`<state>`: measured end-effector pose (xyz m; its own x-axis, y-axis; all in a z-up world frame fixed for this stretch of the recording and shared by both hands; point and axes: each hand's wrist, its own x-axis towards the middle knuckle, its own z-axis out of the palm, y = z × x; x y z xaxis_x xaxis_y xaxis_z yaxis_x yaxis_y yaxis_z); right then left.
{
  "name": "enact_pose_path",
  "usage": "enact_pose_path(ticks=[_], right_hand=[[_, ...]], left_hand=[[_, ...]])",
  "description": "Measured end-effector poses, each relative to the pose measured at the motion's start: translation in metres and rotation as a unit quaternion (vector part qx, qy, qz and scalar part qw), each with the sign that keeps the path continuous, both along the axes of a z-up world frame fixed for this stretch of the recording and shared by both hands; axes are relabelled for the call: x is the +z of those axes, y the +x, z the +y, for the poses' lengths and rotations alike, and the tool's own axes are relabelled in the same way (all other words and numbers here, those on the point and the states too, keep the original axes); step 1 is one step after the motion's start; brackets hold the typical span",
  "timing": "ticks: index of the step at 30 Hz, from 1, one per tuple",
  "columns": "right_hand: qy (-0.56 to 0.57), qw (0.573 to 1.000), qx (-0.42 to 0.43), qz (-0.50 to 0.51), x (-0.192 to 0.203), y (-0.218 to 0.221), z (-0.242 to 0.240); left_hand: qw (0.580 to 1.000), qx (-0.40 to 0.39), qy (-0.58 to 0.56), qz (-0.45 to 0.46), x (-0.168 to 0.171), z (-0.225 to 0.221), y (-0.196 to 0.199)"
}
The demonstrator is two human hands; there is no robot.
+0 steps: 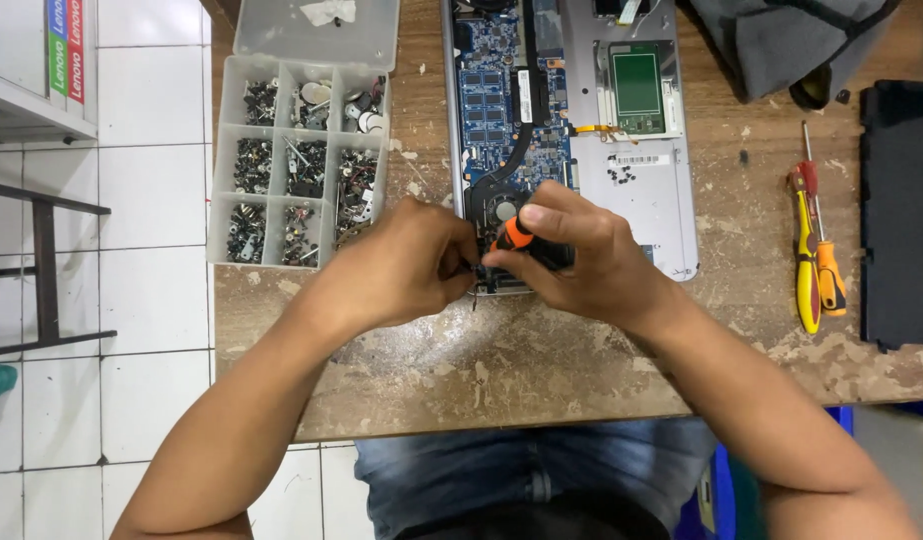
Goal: The person is repairing a laptop by using a screwdriver to manipulate internal components and screws on the motherboard.
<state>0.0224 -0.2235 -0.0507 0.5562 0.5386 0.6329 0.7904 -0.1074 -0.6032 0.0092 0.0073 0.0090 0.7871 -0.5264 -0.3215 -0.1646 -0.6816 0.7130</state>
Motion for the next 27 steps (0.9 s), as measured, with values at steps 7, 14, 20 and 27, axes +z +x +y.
enact_pose_path(ticks=[7,14,20,27], right_hand=[[-0.006,0.991,0.071,0.110,0.024,-0.011,0.000],[-0.022,1.000,-0.005,-0.007,0.000,-0.004,-0.003],[0.014,1.000,0.000,-0.001,0.003,-0.007,-0.001],[0.107,0.994,-0.004,0.031,0.002,0.005,-0.017]], left_hand=[[0.999,-0.003,-0.030,-0.040,-0.009,0.001,0.004],[0.997,0.016,-0.033,-0.074,-0.020,-0.002,0.000],[0.996,0.033,-0.024,-0.081,-0.008,-0.007,0.000],[0.996,0.063,-0.005,-0.070,-0.008,-0.013,-0.001]])
